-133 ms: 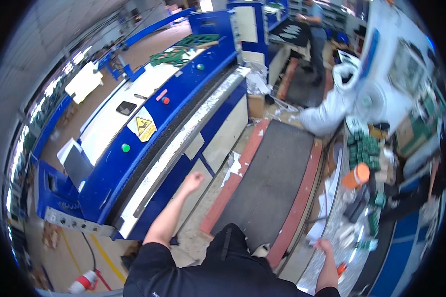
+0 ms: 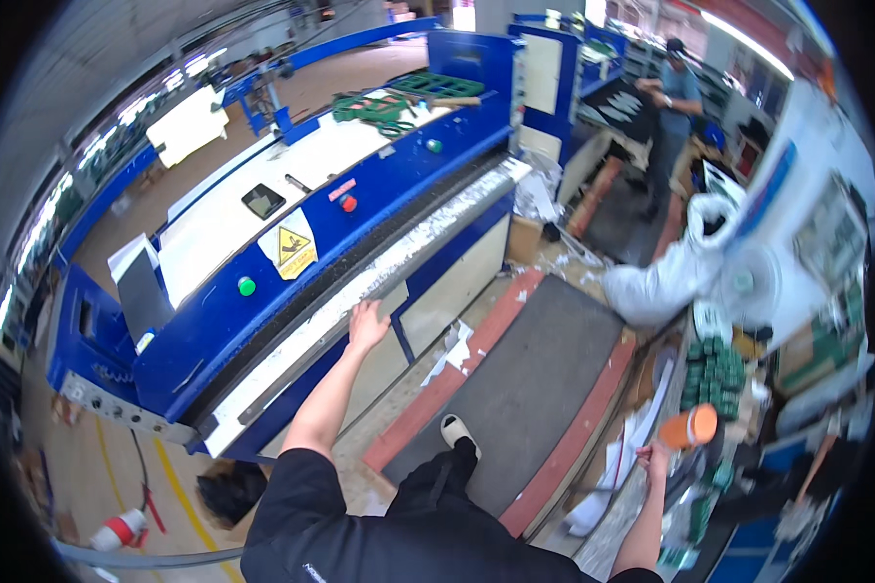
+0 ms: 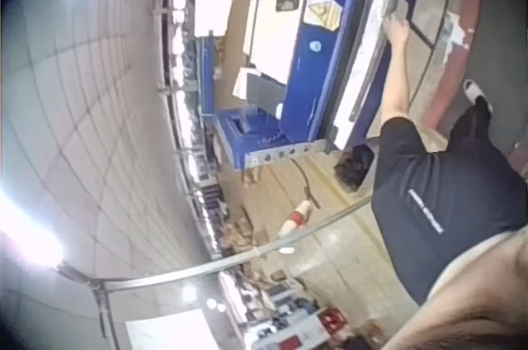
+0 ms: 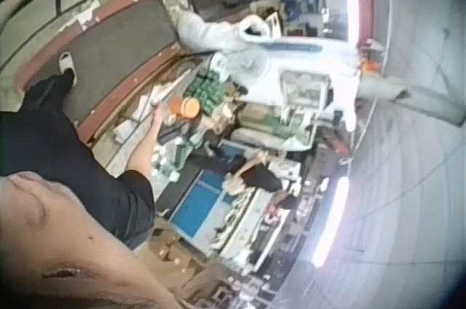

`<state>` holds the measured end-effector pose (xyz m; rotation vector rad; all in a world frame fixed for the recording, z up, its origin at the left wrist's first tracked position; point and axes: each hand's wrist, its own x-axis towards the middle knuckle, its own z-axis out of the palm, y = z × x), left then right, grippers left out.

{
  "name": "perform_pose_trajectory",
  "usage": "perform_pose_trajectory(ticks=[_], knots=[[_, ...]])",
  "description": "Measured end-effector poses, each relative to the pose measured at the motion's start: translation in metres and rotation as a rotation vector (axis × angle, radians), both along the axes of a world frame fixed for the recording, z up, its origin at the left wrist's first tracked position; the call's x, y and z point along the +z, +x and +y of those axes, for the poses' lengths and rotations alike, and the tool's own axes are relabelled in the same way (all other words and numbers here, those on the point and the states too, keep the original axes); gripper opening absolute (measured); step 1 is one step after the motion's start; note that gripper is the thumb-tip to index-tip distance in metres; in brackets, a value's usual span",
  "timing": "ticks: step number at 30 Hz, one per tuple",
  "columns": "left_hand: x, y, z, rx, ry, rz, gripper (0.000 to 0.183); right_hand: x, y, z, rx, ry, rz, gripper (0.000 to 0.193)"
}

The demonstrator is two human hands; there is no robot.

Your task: Die-cut material using a hydraulic clicker press to manufacture shoe components.

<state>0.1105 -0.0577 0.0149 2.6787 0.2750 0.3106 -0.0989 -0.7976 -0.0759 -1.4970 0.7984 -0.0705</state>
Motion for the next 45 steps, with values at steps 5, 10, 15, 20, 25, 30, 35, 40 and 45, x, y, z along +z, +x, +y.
perform_pose_trajectory(ticks=[5,10,15,20,25,30,35,40,45], knots=[[-0.047,0.079,0.024,0.251,0.228,-0.079,0.071,-0.045,0.141,0.089,0.213,-0.106,-0.013,0.043],[-0.052,0.114,0.02,0.408,0.076,-0.12,0.055,-0.096,0.152,0.2,0.637,0.076,0.374,0.021],[-0.031,0.14,0.014,0.628,-0.004,-0.109,0.043,-0.134,0.199,0.123,0.774,-0.082,0.344,0.019],[-0.02,0.129,-0.015,0.823,0.049,-0.05,0.043,-0.15,0.303,0.158,1.057,-0.22,0.21,0.016],[-0.043,0.129,-0.026,0.74,-0.002,-0.044,0.037,-0.123,0.666,0.117,0.891,-0.084,0.192,0.016],[-0.041,0.089,-0.028,0.928,-0.401,0.126,0.033,0.005,0.664,0.3,1.125,0.16,0.365,0.051],[-0.015,0.13,0.001,0.911,-1.959,-0.697,0.043,-0.027,0.589,0.39,0.781,0.757,0.245,0.056],[-0.017,0.169,0.061,1.038,-2.355,-1.14,0.047,-0.004,0.558,0.433,0.495,0.473,0.291,0.054],[-0.004,0.196,0.116,1.142,-2.314,-1.142,0.047,0.008,0.561,0.427,0.566,0.345,0.313,0.057]])
